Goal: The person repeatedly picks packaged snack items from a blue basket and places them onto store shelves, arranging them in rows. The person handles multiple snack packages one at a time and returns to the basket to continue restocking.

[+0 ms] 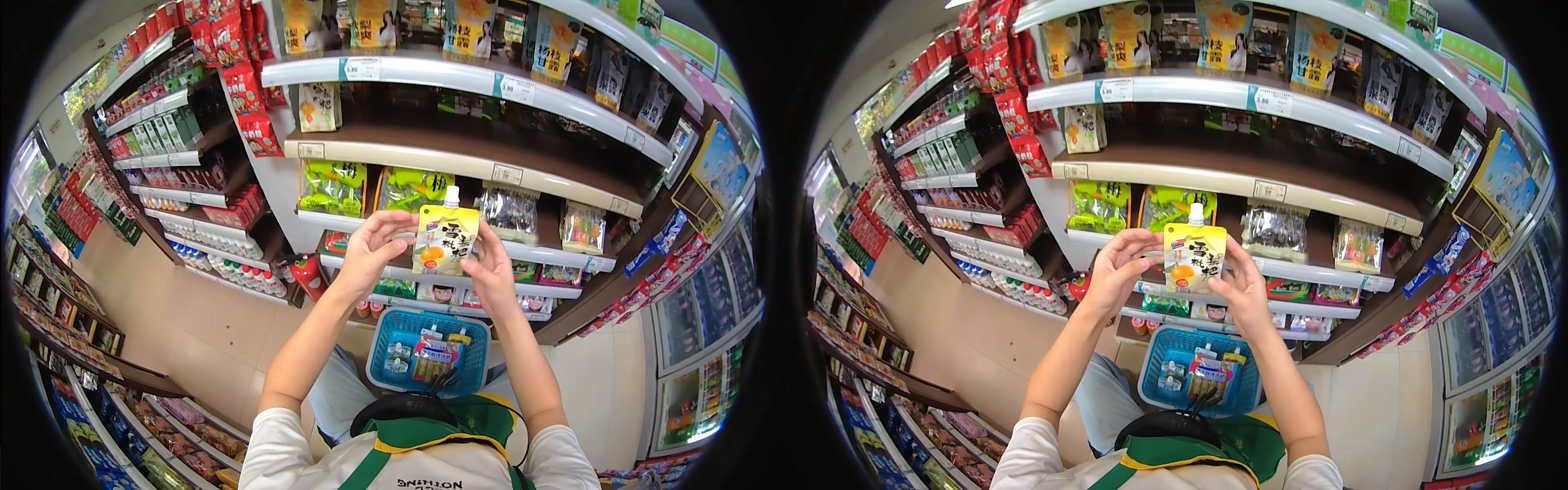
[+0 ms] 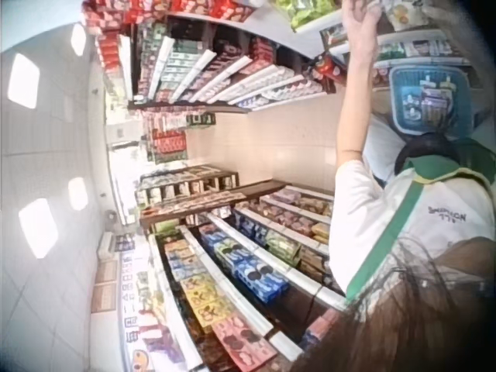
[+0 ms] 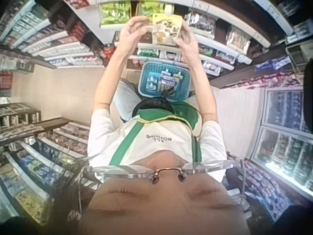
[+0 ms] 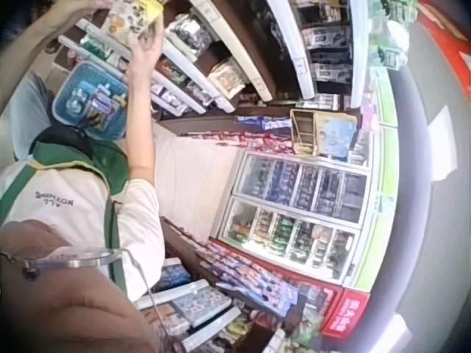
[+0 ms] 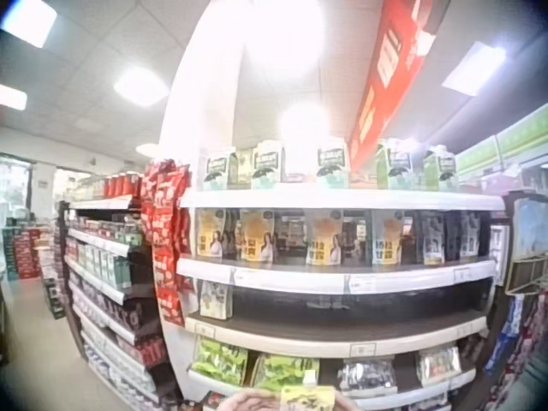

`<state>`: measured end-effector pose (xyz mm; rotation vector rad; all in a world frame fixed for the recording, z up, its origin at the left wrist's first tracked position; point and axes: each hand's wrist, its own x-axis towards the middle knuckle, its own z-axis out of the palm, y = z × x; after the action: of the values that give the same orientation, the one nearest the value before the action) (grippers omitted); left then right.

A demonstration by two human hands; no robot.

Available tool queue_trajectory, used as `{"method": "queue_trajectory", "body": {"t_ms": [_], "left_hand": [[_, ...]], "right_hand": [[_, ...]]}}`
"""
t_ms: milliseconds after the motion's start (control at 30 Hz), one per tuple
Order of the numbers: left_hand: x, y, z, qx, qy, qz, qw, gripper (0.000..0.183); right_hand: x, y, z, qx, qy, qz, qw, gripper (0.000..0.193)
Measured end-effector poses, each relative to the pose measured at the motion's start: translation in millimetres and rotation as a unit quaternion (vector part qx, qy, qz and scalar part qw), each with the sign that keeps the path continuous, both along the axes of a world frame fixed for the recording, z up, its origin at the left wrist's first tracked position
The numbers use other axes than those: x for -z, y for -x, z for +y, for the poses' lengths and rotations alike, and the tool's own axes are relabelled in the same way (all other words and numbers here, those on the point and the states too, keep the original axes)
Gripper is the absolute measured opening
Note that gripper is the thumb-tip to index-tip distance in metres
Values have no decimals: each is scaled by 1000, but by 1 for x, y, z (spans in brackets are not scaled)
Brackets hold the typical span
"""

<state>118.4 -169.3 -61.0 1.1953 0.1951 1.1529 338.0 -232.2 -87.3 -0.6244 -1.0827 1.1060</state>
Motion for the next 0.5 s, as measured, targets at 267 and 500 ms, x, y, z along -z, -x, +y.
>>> {"method": "queue_trajectory", "body": {"t_ms": [267,500], "left_hand": [[-26,5,14,-31,-12,-9,999,47],[-37,16,27,-44,-7,-7,999,56]], "right_hand": [[-28,13,21,-46,-29,-94,994,95],[-50,33,36,-92,-1,-93,991,106]]}}
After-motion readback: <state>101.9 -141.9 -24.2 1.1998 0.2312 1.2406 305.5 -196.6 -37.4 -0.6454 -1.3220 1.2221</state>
